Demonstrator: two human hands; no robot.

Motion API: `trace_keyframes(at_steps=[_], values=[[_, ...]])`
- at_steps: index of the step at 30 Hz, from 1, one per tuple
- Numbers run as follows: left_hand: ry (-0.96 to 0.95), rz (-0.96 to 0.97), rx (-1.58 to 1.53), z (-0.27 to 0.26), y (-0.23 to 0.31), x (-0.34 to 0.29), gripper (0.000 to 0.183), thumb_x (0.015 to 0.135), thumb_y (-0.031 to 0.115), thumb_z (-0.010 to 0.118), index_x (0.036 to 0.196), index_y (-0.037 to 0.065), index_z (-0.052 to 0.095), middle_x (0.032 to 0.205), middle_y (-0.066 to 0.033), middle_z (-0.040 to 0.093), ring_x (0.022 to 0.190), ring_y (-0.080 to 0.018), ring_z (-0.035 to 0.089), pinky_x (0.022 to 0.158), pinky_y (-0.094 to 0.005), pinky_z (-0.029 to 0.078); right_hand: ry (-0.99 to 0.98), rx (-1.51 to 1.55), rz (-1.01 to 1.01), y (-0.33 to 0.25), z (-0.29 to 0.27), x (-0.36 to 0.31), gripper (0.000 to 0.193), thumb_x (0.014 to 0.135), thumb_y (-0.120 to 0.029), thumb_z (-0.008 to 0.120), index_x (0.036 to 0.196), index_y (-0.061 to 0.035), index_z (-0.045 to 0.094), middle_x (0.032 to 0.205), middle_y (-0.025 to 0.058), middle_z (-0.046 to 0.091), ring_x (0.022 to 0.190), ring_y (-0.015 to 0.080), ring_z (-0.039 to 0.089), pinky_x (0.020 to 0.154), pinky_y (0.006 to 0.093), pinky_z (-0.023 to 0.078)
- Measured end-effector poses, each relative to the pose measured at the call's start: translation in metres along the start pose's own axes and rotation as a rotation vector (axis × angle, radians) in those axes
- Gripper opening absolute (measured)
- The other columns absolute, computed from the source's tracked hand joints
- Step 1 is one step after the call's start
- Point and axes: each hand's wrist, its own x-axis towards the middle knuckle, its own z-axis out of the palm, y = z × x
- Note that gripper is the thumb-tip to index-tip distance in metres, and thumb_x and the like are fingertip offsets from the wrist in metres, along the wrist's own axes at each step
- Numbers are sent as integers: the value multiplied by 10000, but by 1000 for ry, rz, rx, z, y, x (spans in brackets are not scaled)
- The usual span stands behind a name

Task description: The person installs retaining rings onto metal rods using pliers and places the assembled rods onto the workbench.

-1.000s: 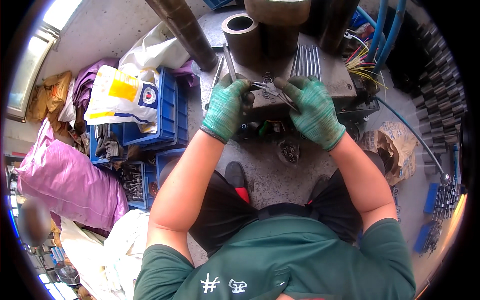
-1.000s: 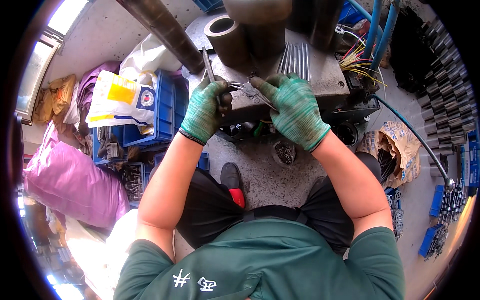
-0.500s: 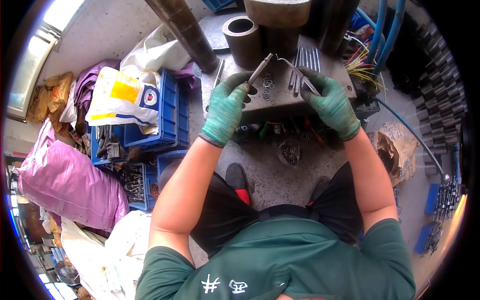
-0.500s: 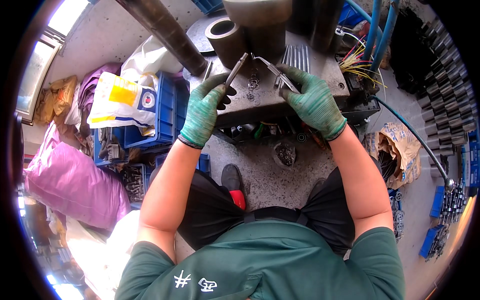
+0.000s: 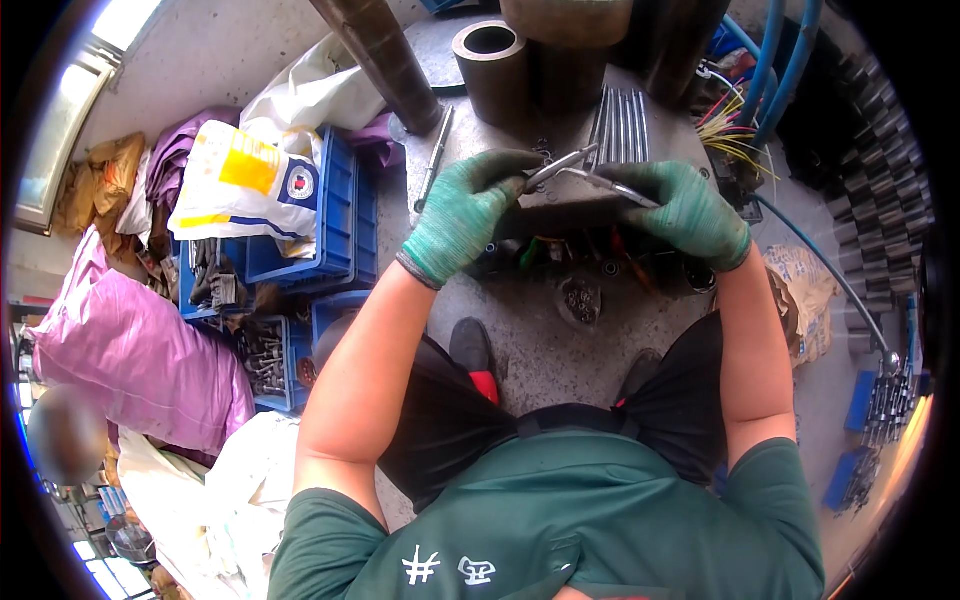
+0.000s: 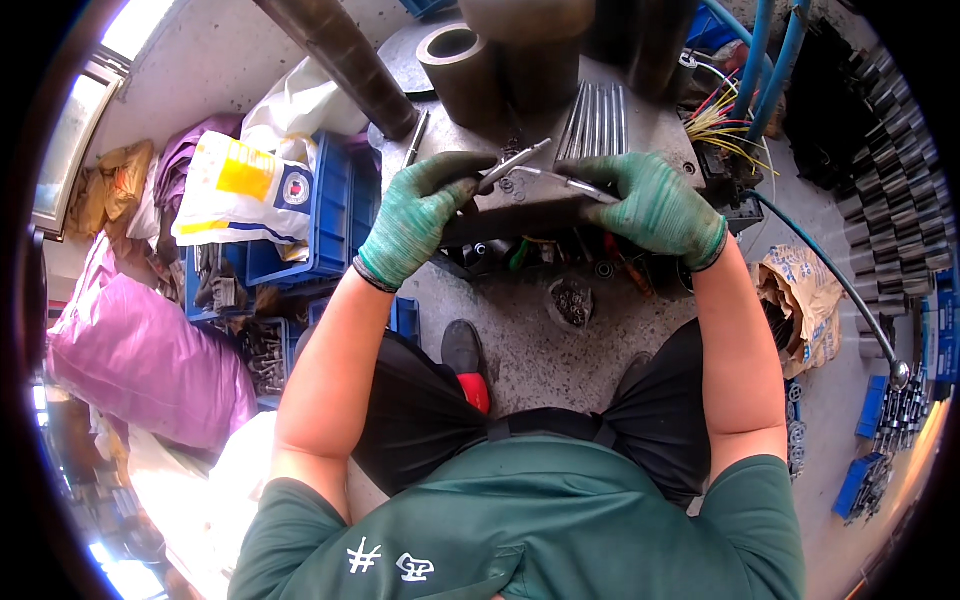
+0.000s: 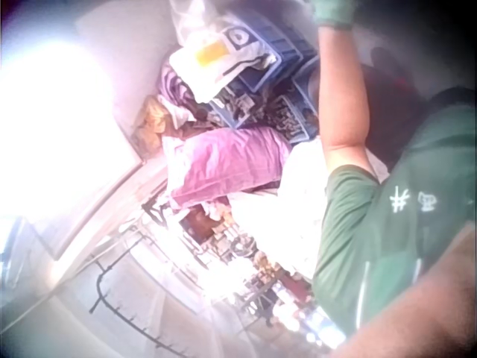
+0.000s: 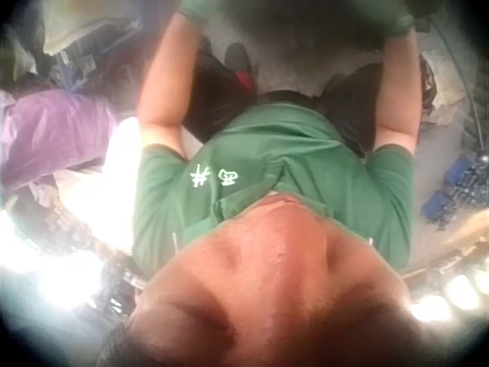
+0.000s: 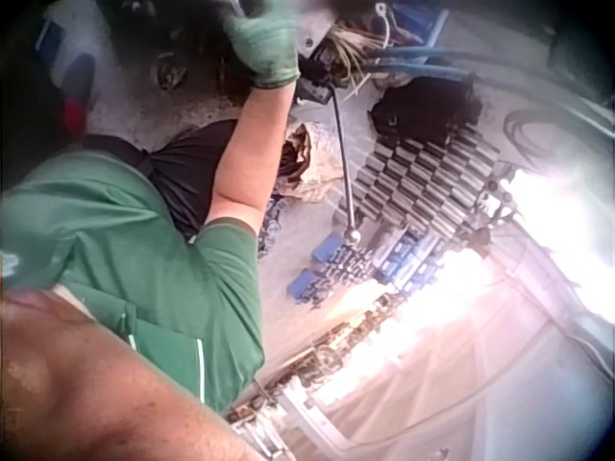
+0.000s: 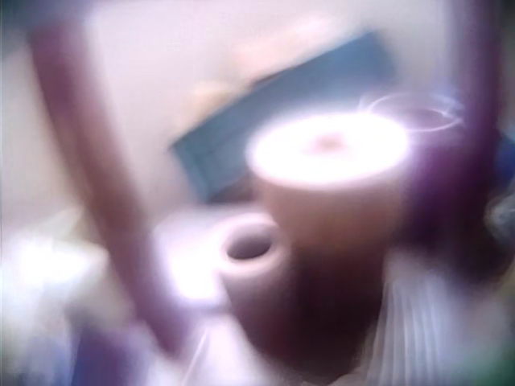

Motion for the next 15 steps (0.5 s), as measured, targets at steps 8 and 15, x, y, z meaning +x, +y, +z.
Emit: trace_keyframes(at_steps=[8,15], values=[[-75,-86,-104,4,-6,0,425,1045,249,608,1376,-15,646,1104,-94,740,984,-147,684,883,-279,554,-109,136,12,-2,10,0,591,842,-56,732,1420,15,627,1223,193,765,1073,181,718,1001,328,547],[-142,-303,-417,-1,-1,0,453,1040,333,636,1353,5,643,926,-47,715,619,-79,611,525,-207,458,-39,195,-141,18,22,2,628,839,-62,745,1445,22,601,1307,201,723,1155,201,692,1043,350,533]])
